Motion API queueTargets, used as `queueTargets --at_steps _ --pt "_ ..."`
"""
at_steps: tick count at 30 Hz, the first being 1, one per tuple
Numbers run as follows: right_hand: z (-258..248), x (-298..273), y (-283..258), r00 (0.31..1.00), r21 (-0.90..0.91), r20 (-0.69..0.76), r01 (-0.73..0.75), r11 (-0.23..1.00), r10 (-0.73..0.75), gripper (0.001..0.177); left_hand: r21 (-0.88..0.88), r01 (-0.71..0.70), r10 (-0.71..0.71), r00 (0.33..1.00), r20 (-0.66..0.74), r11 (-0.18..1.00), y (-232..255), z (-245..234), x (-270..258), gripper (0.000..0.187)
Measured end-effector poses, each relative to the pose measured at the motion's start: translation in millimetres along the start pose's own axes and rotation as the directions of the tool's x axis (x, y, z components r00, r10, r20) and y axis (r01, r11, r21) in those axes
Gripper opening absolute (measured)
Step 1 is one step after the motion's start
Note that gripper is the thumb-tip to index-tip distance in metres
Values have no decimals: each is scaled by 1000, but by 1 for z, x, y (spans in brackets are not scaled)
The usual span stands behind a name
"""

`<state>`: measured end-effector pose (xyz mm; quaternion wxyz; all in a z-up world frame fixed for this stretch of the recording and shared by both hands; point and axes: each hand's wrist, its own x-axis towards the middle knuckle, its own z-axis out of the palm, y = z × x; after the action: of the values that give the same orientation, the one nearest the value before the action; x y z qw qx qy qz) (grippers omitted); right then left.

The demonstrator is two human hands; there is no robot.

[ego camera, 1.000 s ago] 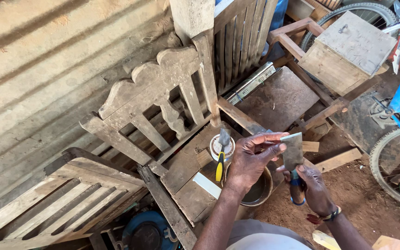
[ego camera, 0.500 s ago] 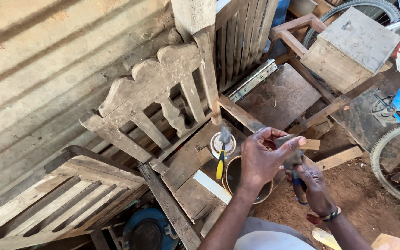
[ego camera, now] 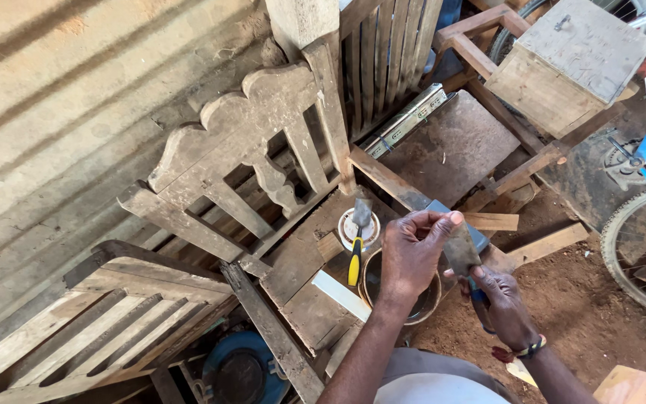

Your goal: The person uses a metal scraper to remove old finish or debris from the armrest of a wooden chair. The person repeatedly scrapes the same section of the armrest, occasionally pausing to wipe the tool on a container.

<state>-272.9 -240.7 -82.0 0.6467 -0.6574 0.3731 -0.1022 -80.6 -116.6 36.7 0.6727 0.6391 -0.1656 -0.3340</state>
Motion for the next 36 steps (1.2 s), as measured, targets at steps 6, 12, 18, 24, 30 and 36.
queueTargets --at_steps 6,12,18,24,30,36 --pt "-6 -1 -10 996 52 49 70 996 -73 47 -51 -3 3 1000 1 999 -11 9 5 29" --pt "-30 5 -1 1000 -84 15 -9 996 10 47 -147 198 -214 972 -97 969 -93 11 30 24" --pt "-57 9 5 979 -80 12 -201 976 203 48 199 389 -305 885 -351 899 -254 -8 41 32" --pt "-94 9 26 905 -186 32 -411 893 423 46 441 611 -420 783 -459 657 -377 13 50 29" --pt "-108 17 53 848 -230 182 -455 860 497 36 125 675 -575 698 -427 727 -414 13 75 33" --pt "-74 31 54 782 -613 415 -137 778 465 41 -118 456 -461 783 -418 882 -358 15 28 42"
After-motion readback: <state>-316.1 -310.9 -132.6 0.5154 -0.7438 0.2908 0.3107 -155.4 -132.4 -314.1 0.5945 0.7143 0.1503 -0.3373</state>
